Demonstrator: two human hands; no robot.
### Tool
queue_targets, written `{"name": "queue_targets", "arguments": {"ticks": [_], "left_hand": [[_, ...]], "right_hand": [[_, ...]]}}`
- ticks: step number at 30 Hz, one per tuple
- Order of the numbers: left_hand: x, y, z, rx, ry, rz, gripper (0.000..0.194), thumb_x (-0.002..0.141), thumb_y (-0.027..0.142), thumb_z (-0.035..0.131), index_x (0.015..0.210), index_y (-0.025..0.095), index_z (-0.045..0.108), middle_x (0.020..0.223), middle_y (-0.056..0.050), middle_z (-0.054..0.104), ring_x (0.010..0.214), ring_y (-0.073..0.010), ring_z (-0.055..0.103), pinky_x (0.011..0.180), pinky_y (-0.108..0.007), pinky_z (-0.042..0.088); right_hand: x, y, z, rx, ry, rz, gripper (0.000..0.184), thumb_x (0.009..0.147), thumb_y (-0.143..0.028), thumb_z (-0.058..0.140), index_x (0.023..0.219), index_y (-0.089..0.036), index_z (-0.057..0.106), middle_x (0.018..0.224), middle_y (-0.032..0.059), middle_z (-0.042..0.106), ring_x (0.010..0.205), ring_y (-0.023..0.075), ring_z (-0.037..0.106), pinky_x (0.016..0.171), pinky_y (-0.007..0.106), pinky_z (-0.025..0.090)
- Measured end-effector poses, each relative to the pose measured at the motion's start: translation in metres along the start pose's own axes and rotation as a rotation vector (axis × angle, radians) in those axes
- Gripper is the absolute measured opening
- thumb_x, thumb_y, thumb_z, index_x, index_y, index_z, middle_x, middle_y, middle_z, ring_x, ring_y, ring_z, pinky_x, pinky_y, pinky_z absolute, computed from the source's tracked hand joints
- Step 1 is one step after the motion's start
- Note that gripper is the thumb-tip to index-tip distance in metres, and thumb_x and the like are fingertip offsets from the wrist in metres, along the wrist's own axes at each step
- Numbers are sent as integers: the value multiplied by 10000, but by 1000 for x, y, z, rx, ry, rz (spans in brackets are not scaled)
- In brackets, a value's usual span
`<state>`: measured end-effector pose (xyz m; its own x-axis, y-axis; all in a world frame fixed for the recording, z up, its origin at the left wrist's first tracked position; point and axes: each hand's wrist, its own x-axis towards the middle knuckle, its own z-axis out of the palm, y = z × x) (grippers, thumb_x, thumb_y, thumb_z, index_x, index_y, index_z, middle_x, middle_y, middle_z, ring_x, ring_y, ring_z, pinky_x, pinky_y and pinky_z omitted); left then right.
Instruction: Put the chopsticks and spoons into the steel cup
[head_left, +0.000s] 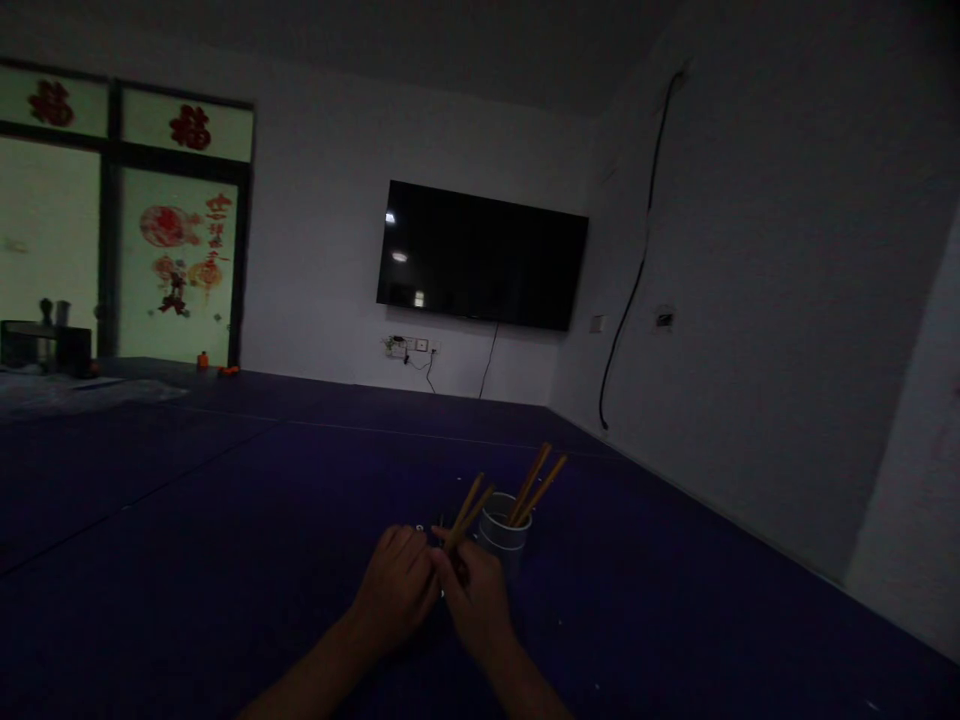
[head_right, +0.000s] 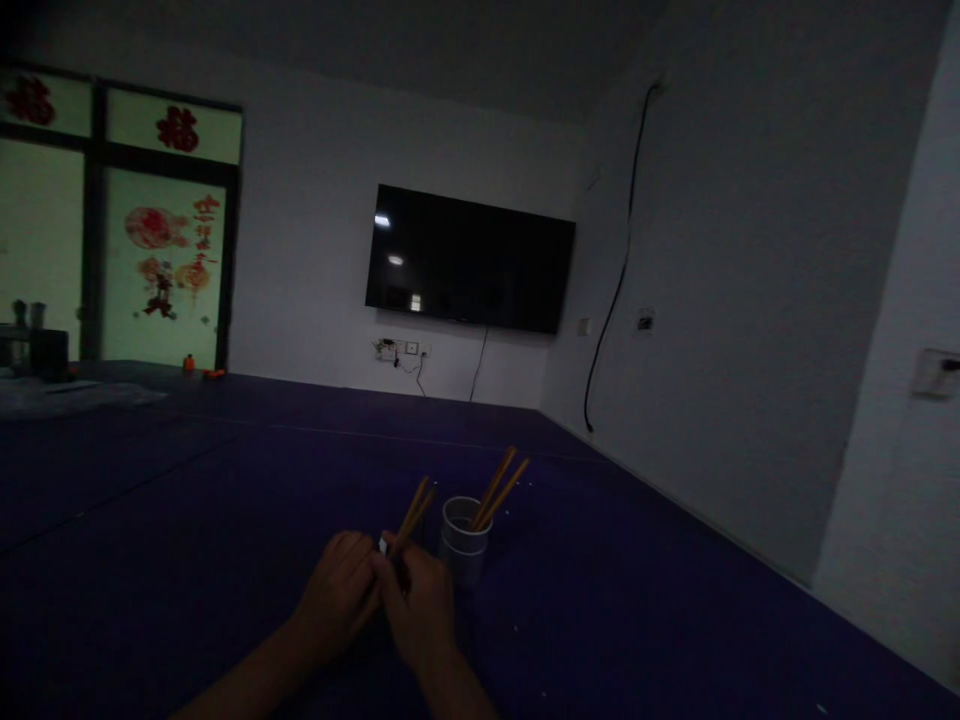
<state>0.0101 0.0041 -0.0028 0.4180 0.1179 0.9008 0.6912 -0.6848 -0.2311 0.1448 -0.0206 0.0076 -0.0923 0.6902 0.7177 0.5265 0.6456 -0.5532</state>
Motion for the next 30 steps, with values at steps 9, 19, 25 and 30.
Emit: {"name": "queue_targets", "arguments": {"ticks": [9, 19, 25, 30], "left_hand": [[-3, 4, 0, -223, -226, -85, 211, 926, 258, 350, 975, 182, 541, 873, -64, 596, 768, -181, 510, 693, -332, 416], [-10, 5, 6, -365, -440, -279, 326, 950, 398, 269, 931, 189, 518, 901, -72, 598, 831, -207, 526, 741, -357, 437], [-15, 5, 9, -342, -442, -261, 305, 936, 419, 309, 1003, 189, 499, 968, -83, 591, 866, -211, 525, 774, -365, 436], [-14, 8, 9, -328, -502, -241, 247, 933, 349, 333, 1049, 191, 484, 967, -71, 596, 878, -213, 529, 786, -373, 428]], "right_hand": [[5, 8, -6, 20, 130, 95, 446, 926, -447, 310, 741, -184, 618, 633, 22, 617, 593, 147, 573, 563, 241, 411], [7, 6, -6, 55, 98, 81, 351, 922, -408, 328, 1013, -198, 595, 764, 19, 632, 658, 154, 581, 602, 260, 441], [7, 5, -5, 1, 63, 95, 391, 937, -445, 293, 839, -206, 586, 774, 33, 652, 709, 157, 602, 644, 257, 433], [7, 7, -5, -55, 35, 90, 420, 940, -473, 275, 791, -208, 565, 742, 29, 648, 686, 154, 600, 611, 251, 412]]}}
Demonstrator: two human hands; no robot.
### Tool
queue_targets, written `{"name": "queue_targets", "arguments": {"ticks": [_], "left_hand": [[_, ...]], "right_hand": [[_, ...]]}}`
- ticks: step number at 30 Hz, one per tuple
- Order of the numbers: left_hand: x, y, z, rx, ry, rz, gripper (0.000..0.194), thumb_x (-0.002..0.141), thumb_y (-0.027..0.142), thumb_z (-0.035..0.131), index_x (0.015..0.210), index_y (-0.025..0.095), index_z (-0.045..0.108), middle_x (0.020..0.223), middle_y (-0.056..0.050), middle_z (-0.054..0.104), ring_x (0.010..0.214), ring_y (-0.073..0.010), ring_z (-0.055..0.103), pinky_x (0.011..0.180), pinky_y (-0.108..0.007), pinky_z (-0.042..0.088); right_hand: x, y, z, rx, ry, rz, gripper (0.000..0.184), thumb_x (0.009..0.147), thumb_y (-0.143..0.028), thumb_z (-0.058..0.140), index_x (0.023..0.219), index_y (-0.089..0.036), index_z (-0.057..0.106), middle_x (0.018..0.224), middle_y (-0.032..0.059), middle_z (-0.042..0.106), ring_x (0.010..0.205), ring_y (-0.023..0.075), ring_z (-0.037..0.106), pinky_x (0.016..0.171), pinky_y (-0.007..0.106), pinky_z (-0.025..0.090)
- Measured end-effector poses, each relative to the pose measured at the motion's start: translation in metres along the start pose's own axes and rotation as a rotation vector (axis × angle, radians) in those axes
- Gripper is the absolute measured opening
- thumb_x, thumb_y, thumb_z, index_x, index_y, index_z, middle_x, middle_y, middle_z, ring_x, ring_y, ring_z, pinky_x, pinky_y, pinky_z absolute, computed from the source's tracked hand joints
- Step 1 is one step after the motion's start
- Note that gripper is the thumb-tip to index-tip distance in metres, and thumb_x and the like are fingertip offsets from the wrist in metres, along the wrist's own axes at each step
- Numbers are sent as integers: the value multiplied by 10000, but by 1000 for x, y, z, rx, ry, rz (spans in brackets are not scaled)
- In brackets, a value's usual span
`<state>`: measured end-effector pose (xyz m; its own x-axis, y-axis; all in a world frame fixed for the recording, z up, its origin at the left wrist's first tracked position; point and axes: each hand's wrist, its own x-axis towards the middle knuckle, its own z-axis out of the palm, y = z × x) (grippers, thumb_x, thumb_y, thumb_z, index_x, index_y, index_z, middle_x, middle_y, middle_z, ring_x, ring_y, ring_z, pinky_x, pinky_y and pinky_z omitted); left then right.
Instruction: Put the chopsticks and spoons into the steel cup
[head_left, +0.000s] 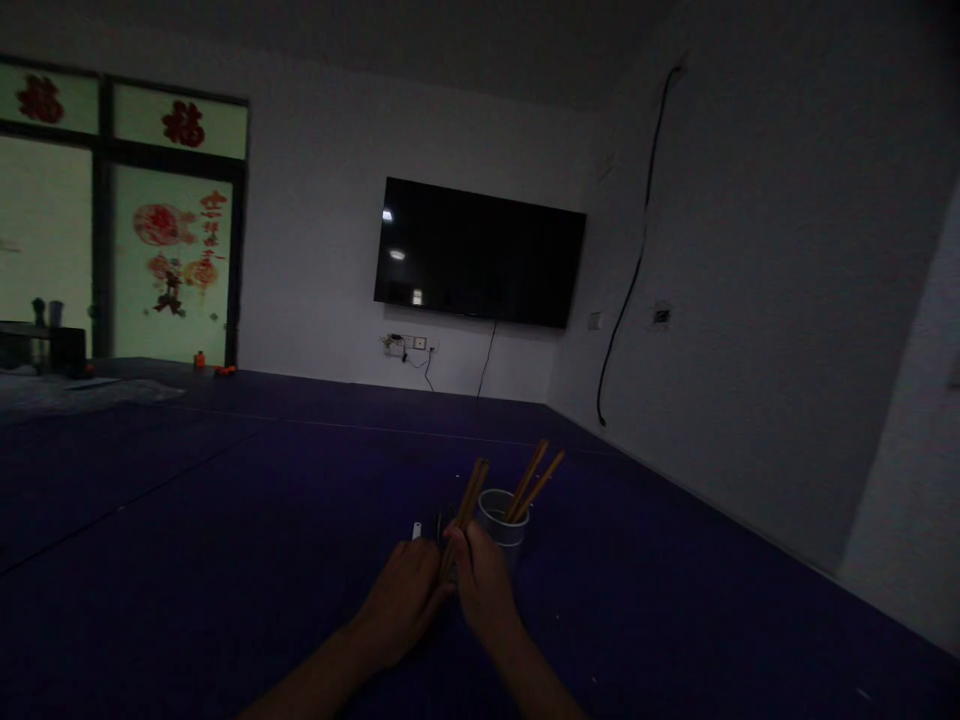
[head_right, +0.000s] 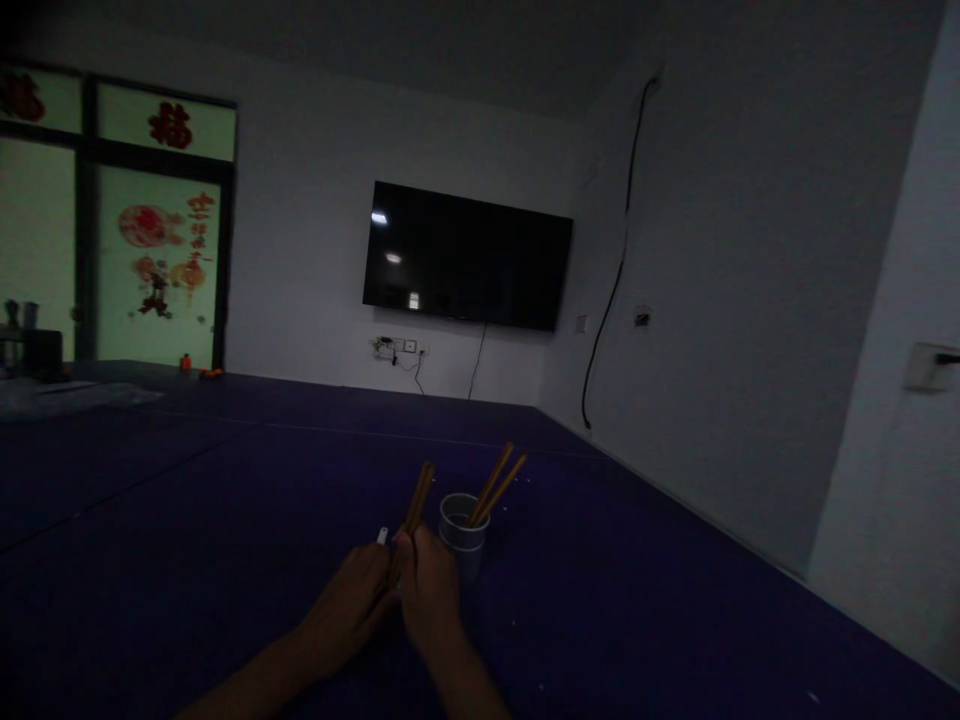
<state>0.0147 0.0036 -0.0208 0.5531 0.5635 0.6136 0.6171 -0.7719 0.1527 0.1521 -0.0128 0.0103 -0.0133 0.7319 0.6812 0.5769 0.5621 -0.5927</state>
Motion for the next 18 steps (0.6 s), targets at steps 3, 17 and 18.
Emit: {"name": "queue_targets", "arguments": {"ticks": [3, 17, 18], "left_hand": [[1, 1, -1, 14, -28, -9, 234, 932, 342, 339, 1017, 192, 496, 970, -69, 598, 882, -214, 533, 787, -370, 425], [2, 0, 0, 10, -73, -17, 229, 920, 357, 375, 968, 196, 531, 957, -62, 609, 877, -208, 539, 766, -345, 419], [2, 0, 0, 10, -68, -18, 232, 919, 361, 377, 964, 194, 531, 951, -63, 610, 881, -211, 540, 770, -349, 421]], "right_hand": [[1, 1, 1, -11, 5, -8, 385, 936, -455, 303, 793, -208, 561, 728, 29, 646, 670, 155, 595, 601, 253, 406], [2, 4, -1, -69, -44, -42, 355, 929, -420, 342, 765, -201, 569, 663, 13, 621, 596, 139, 563, 557, 238, 384], [2, 4, -1, -52, -35, -48, 365, 930, -427, 337, 765, -201, 572, 661, 13, 621, 594, 139, 563, 561, 238, 390]]}}
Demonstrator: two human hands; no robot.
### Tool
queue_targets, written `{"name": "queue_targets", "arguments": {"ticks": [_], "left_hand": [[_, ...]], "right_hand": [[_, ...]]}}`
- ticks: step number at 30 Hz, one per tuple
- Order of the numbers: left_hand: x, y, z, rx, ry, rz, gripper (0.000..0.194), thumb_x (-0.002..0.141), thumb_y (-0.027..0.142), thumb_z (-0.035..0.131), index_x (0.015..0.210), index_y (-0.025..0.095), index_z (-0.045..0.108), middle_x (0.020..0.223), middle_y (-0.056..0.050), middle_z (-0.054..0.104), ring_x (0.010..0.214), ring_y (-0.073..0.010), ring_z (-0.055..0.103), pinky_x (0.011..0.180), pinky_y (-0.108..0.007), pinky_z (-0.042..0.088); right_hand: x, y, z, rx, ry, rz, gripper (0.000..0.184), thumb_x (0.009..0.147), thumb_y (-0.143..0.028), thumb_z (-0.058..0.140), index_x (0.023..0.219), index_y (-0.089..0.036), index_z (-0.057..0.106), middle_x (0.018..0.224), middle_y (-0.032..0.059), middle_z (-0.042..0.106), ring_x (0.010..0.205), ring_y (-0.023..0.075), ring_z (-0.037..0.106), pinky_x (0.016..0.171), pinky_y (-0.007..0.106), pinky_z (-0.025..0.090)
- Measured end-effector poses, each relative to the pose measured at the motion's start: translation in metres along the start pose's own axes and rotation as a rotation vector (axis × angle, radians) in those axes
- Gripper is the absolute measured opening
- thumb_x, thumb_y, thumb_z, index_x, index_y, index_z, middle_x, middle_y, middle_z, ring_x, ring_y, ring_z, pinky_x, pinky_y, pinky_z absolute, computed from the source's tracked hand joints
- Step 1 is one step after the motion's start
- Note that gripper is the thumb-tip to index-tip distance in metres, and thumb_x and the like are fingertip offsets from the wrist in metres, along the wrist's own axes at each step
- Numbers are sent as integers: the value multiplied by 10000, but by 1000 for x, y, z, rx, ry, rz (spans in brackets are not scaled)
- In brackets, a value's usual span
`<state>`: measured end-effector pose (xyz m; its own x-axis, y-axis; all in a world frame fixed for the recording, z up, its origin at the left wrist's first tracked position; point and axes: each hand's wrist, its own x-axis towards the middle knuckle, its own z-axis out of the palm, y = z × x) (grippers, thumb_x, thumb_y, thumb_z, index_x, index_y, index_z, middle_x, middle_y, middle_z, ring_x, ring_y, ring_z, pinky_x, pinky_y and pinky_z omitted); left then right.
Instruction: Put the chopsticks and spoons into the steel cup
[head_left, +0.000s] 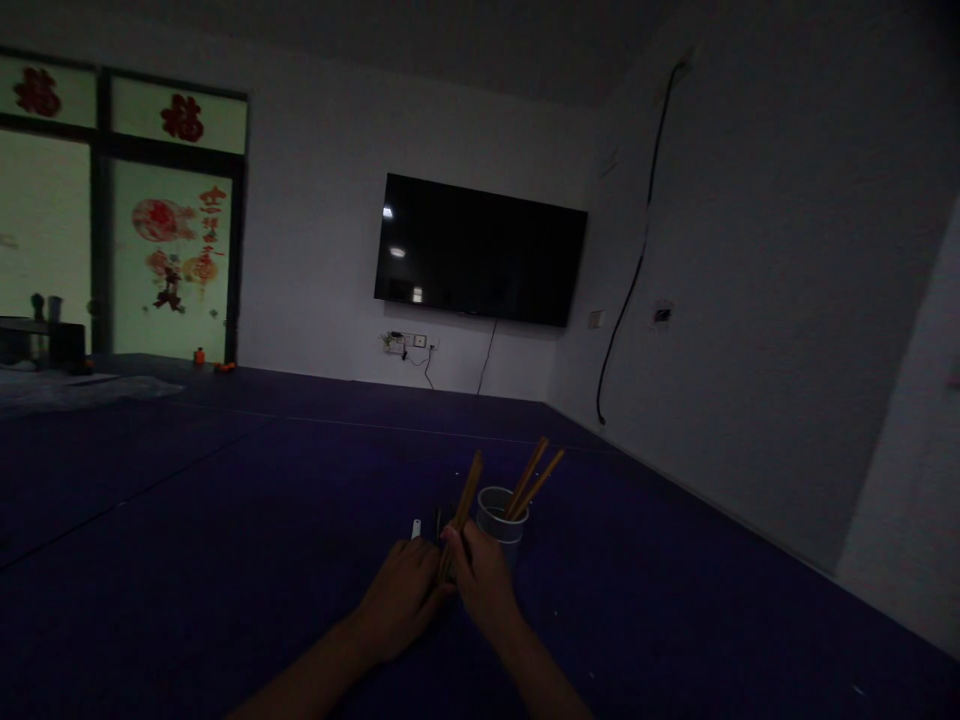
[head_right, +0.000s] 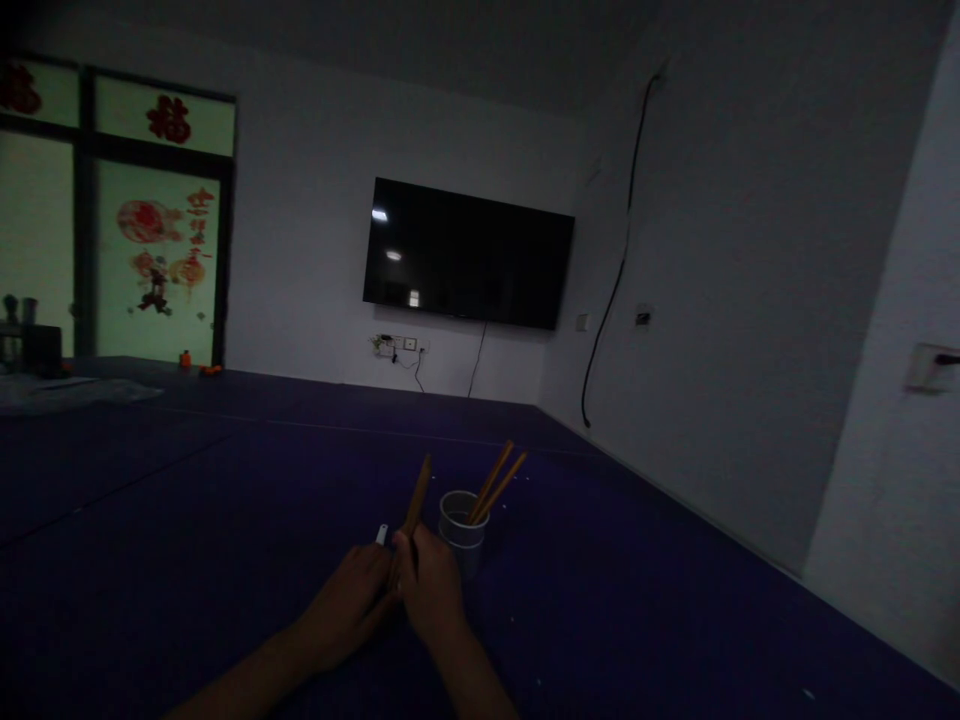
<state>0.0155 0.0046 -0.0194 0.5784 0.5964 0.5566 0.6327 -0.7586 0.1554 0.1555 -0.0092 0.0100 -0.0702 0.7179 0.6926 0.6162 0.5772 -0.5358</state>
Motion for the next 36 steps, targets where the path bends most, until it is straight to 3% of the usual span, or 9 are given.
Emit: {"name": "queue_targets", "arguments": {"ticks": [3, 9, 12, 16, 26, 36], "left_hand": [[-1, 0, -2, -11, 72, -17, 263, 926, 384, 354, 959, 190, 530, 923, -66, 611, 881, -212, 542, 785, -357, 429], [-1, -3, -4, -39, 287, -79, 306, 924, 400, 343, 1057, 196, 529, 1036, -94, 609, 958, -222, 553, 831, -380, 453], [0, -5, -3, -46, 318, -90, 316, 918, 406, 346, 1060, 197, 536, 1052, -98, 613, 991, -231, 554, 858, -399, 455], [-1, -8, -1, -53, 297, -96, 314, 921, 398, 344, 1069, 201, 538, 1040, -96, 623, 976, -230, 568, 841, -401, 469], [-1, -7, -1, -76, 297, -96, 300, 929, 382, 339, 1076, 199, 526, 1041, -92, 625, 981, -228, 572, 859, -402, 468], [0, -8, 3, -55, 309, -71, 300, 922, 382, 355, 1073, 202, 541, 1038, -89, 638, 974, -220, 583, 856, -387, 480]], "right_hand": [[1, 2, -6, 61, 90, -20, 426, 925, -479, 312, 768, -197, 590, 656, 22, 619, 594, 148, 570, 571, 244, 412], [11, 22, -47, -5, 639, 190, 547, 869, -617, 320, 880, -152, 609, 692, 72, 626, 621, 197, 584, 578, 279, 426], [19, 34, -65, -109, 732, 264, 596, 872, -637, 258, 908, -144, 593, 691, 79, 621, 631, 209, 586, 586, 286, 418], [25, 45, -72, -248, 665, 309, 575, 877, -634, 234, 812, -173, 571, 649, 80, 618, 596, 217, 570, 547, 286, 369], [24, 67, -53, -352, 361, 226, 497, 927, -514, 228, 745, -188, 555, 685, 98, 645, 618, 208, 604, 564, 282, 370], [23, 75, -50, -394, 279, 311, 339, 915, -413, 332, 820, -187, 566, 740, 88, 661, 677, 197, 625, 569, 261, 371]]}}
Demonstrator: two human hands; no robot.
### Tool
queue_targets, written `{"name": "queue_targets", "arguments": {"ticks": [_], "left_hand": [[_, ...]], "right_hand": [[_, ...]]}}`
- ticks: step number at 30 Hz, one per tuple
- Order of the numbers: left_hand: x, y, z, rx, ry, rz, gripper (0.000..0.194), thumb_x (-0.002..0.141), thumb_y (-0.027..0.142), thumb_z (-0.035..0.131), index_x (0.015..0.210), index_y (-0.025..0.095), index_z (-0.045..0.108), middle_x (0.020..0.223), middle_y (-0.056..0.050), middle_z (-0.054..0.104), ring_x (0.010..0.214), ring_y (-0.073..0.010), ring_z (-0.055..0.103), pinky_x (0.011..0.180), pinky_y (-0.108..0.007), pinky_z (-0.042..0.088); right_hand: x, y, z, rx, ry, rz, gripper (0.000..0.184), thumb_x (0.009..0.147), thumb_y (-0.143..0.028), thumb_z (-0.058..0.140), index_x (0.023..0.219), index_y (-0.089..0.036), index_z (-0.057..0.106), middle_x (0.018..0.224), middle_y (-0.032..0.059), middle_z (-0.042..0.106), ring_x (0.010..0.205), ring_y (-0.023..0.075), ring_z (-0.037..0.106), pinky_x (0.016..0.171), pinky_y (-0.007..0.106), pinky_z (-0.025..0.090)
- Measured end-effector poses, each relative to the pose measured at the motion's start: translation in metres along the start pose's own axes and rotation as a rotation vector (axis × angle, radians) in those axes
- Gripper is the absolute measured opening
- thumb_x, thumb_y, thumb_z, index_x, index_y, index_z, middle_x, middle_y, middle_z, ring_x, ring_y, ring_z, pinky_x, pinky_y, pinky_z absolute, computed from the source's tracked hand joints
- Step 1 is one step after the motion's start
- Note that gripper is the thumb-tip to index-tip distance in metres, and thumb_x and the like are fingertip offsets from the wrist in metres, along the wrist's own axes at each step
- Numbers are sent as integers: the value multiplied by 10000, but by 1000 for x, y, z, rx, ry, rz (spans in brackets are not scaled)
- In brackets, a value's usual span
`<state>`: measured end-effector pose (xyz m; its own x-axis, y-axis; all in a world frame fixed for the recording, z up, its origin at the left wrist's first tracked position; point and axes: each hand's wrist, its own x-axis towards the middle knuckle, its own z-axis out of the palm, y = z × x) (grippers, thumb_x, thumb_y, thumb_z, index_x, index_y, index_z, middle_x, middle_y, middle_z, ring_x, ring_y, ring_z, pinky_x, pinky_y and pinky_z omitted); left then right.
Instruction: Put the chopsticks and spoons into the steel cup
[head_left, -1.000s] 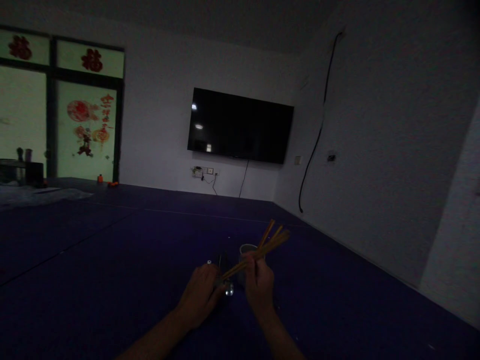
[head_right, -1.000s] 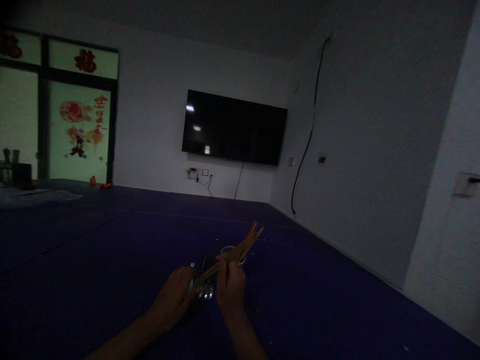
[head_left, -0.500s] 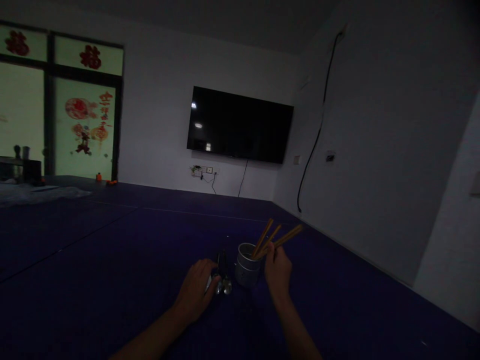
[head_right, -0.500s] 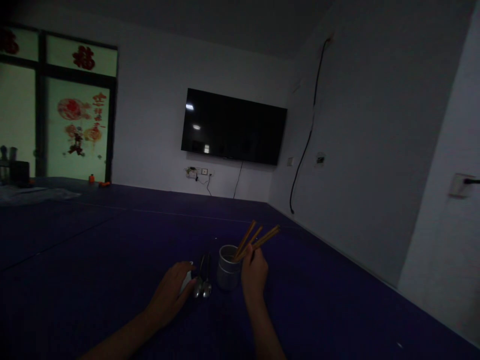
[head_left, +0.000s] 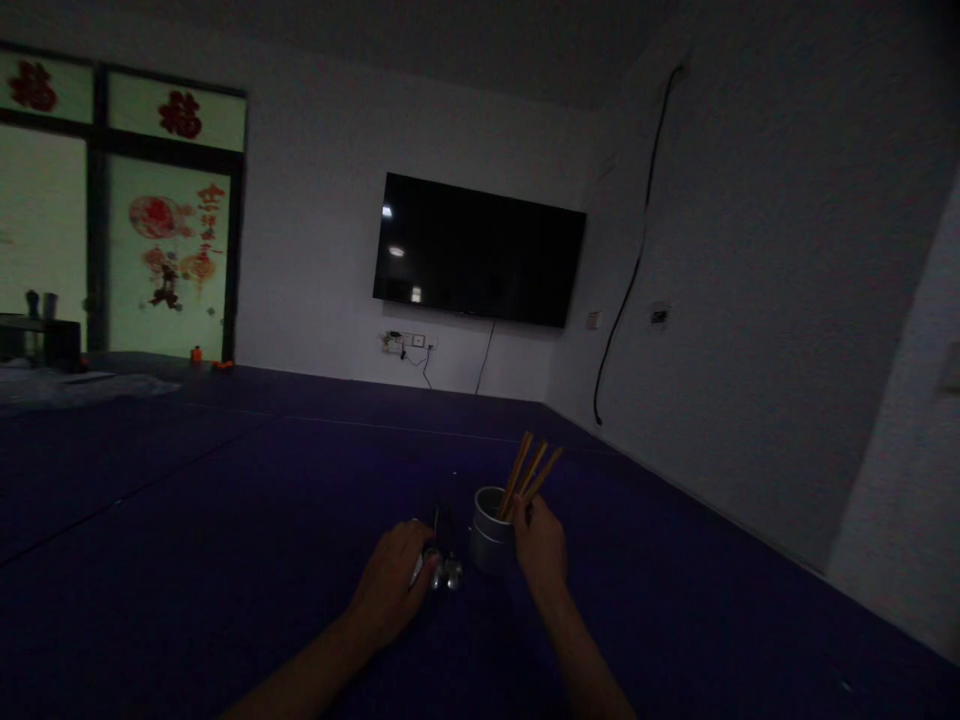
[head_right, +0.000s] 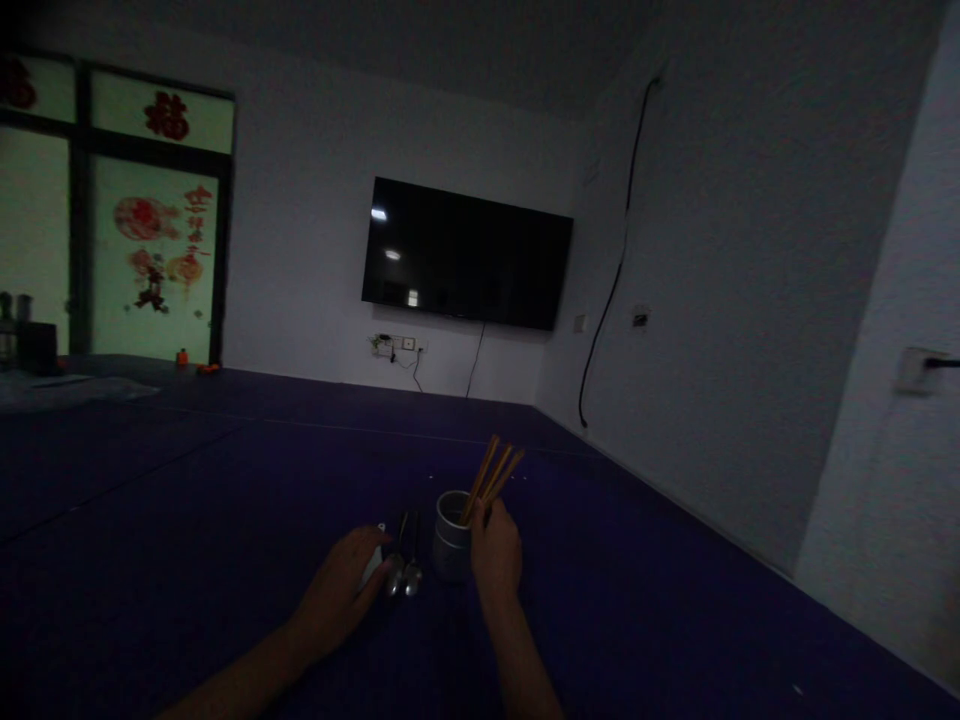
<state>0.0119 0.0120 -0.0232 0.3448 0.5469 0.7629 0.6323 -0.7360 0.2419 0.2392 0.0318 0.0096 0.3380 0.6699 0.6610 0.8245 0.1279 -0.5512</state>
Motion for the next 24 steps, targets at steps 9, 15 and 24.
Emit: {"name": "queue_targets", "arguments": {"ticks": [9, 15, 24], "left_hand": [[-1, -1, -1, -10, -10, 5, 276, 915, 365, 383, 1074, 208, 546, 1031, -82, 640, 973, -212, 585, 861, -381, 483], [1, 3, -1, -8, -29, -10, 266, 923, 345, 367, 1057, 198, 545, 1001, -83, 639, 937, -214, 584, 821, -371, 480], [2, 3, -3, -2, -52, -11, 254, 922, 329, 361, 1013, 199, 560, 953, -73, 638, 900, -208, 578, 798, -361, 461]], "right_hand": [[-2, -3, -6, 32, -2, 86, 403, 887, -505, 353, 953, -188, 593, 771, 77, 671, 702, 209, 632, 593, 264, 391], [-4, 0, -2, 19, -59, 96, 488, 925, -429, 228, 982, -176, 641, 983, 121, 683, 889, 226, 633, 730, 284, 419], [-1, 8, 3, 87, -118, 135, 512, 912, -436, 223, 1038, -175, 646, 1010, 109, 686, 917, 215, 639, 756, 277, 439]]}}
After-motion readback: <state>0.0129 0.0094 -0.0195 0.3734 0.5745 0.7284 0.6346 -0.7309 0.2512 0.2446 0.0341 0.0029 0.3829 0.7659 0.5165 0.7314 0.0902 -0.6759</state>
